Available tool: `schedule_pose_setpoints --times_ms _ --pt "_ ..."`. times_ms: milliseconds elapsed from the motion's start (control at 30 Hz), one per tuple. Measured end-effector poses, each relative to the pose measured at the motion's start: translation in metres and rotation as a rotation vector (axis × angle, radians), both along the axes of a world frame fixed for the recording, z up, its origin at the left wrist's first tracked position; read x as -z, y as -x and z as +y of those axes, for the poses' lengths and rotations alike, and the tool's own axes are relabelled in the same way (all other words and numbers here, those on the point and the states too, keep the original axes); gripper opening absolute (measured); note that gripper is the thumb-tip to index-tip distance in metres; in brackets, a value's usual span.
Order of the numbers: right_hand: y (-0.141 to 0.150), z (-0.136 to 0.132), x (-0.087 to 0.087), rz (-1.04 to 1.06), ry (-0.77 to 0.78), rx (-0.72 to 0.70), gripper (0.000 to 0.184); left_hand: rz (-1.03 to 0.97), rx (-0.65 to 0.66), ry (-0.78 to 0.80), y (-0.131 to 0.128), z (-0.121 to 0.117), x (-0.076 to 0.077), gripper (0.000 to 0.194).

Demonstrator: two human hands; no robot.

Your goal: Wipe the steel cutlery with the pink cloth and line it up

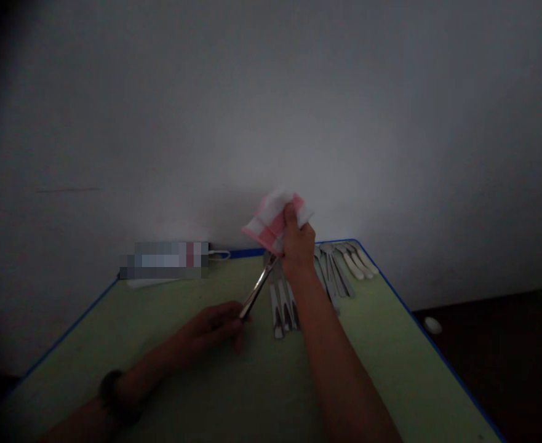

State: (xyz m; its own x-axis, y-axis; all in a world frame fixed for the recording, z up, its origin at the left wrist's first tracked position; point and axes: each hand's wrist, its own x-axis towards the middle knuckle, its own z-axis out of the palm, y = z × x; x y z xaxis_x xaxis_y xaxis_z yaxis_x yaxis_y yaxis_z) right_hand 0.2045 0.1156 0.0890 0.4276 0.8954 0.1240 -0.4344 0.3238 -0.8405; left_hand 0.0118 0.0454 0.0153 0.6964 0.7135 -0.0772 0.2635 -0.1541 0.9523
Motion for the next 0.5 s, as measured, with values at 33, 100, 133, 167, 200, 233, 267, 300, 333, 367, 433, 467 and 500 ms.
schedule_pose_setpoints --times_ms 33,100,133,167,200,233,267,300,333,367,433,467,500 --pt "-0.001 0.000 0.000 0.012 0.008 0.002 0.044 0.009 0.000 0.002 0.000 0.000 -0.001 0.029" --pt "-0.002 0.001 0.000 0.043 0.004 -0.003 0.044 0.017 -0.001 0.003 0.000 0.000 -0.001 0.030" --pt "-0.002 0.001 0.000 0.063 -0.004 -0.010 0.044 0.015 -0.003 0.002 0.000 0.001 0.000 0.030" --pt "-0.002 0.001 0.000 0.084 -0.012 -0.023 0.044 0.008 -0.003 0.003 0.000 0.001 0.000 0.031" --pt "-0.002 0.001 0.000 0.100 -0.020 -0.037 0.045 -0.001 -0.003 0.006 0.000 0.001 0.001 0.031" --pt "-0.001 0.000 0.000 0.108 -0.023 -0.048 0.045 -0.012 -0.002 0.011 0.001 0.001 0.002 0.031" --pt "-0.001 -0.001 -0.001 0.103 -0.021 -0.055 0.046 -0.020 0.001 0.016 0.001 0.001 0.003 0.031" --pt "-0.001 -0.002 -0.002 0.089 -0.017 -0.057 0.046 -0.027 0.007 0.022 0.001 0.001 0.004 0.031" --pt "0.000 -0.004 -0.003 0.068 -0.010 -0.057 0.047 -0.035 0.013 0.026 0.001 0.001 0.004 0.031" --pt "0.000 -0.006 -0.004 0.046 -0.003 -0.050 0.047 -0.042 0.020 0.030 0.000 0.001 0.004 0.031" --pt "0.000 -0.009 -0.005 -0.020 0.017 -0.026 0.049 -0.051 0.032 0.033 0.000 0.001 0.004 0.030" --pt "0.000 -0.010 -0.004 -0.064 0.027 -0.004 0.051 -0.050 0.037 0.035 0.000 0.001 0.004 0.030" --pt "0.000 -0.011 -0.003 -0.108 0.037 0.020 0.052 -0.049 0.042 0.035 0.000 0.000 0.004 0.029"
